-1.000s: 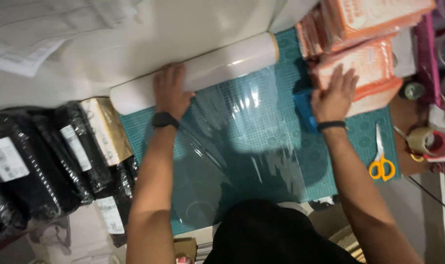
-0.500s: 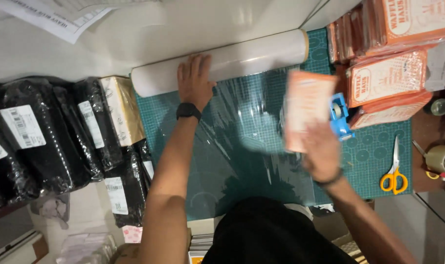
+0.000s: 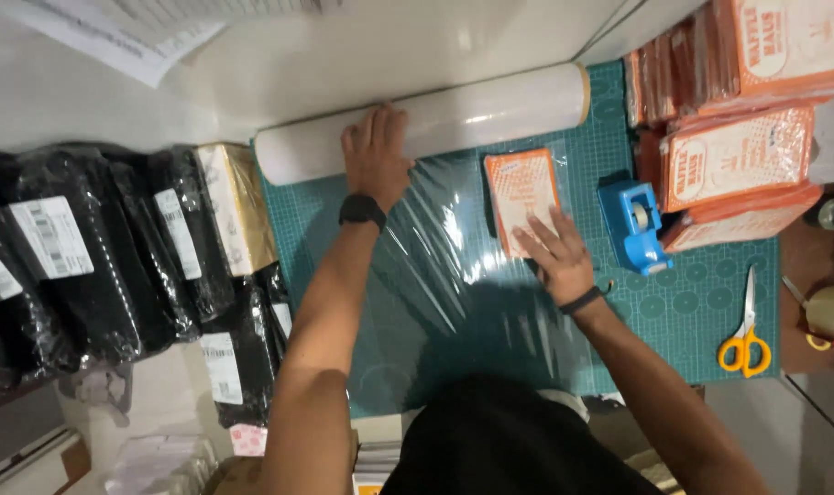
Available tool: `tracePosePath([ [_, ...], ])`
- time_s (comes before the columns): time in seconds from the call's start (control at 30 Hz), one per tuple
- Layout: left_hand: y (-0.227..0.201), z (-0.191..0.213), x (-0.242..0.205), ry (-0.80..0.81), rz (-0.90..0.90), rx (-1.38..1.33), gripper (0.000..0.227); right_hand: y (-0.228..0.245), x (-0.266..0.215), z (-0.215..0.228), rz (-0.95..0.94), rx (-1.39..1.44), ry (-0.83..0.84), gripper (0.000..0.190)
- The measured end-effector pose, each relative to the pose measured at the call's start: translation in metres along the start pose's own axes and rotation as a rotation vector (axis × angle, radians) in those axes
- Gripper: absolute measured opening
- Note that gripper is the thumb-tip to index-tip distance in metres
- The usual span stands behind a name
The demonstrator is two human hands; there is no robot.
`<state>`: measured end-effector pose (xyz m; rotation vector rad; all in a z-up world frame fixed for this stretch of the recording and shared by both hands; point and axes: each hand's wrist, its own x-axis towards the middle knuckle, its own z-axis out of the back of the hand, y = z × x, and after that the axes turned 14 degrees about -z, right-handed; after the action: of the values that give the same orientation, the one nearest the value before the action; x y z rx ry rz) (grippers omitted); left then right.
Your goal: The person unrolls a sheet of clear plastic wrap on a green cutting mat, then places several small orange packages onto the wrap and folds the plastic around them. The person repeatedly picks up, stacks, and repositions the wrapped packages on the mat while handling the plastic wrap and a blue tape dispenser.
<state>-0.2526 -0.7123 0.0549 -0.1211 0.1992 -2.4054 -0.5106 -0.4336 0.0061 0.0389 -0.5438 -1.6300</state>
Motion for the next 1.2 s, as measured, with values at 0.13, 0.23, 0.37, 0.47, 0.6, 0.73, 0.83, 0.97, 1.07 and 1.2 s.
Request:
tracePosePath([
  [0.13,0.003,-0.011,-0.001,-0.106,-0.06,0.094,0.08,0.006,0.008,0.019,-0.004,0.038,-0.02,0.046],
  [0.23,-0.001,-0.015,-0.009,-0.106,-0.056,0.084,0.08,-0.001,0.004,0.0,0.028,-0.01,-0.006,0.044],
  [0.37,-0.002,-0.009,-0.01,-0.129,-0.042,0.062,0.076,-0.016,0.0,-0.04,-0.001,-0.164,-0.001,0.048],
  [0.47,-0.004,-0.016,-0.014,-0.16,-0.033,0.078,0.081,-0.013,-0.003,-0.035,-0.03,-0.116,0.032,0.047],
  [0.6,-0.003,-0.014,-0.014,-0.14,-0.049,0.083,0.079,-0.014,-0.006,-0.029,-0.042,-0.074,0.064,0.046],
  [0.73,-0.003,-0.013,-0.014,-0.12,-0.026,0.086,0.08,-0.013,-0.012,-0.028,-0.053,-0.065,0.079,0.045],
  [0.83,-0.004,-0.015,-0.015,-0.116,-0.018,0.09,0.081,-0.01,-0.017,-0.024,-0.057,-0.049,0.064,0.045],
  [0.97,-0.002,-0.015,-0.013,-0.108,-0.002,0.087,0.082,-0.009,-0.023,-0.016,-0.062,-0.028,0.067,0.045],
  [1.07,0.001,-0.015,-0.013,-0.063,-0.013,0.073,0.082,-0.012,-0.033,-0.017,-0.053,-0.039,0.066,0.047],
  [1.2,0.002,-0.017,-0.014,-0.045,-0.01,0.056,0.084,-0.006,-0.032,-0.009,-0.034,-0.039,0.094,0.05],
])
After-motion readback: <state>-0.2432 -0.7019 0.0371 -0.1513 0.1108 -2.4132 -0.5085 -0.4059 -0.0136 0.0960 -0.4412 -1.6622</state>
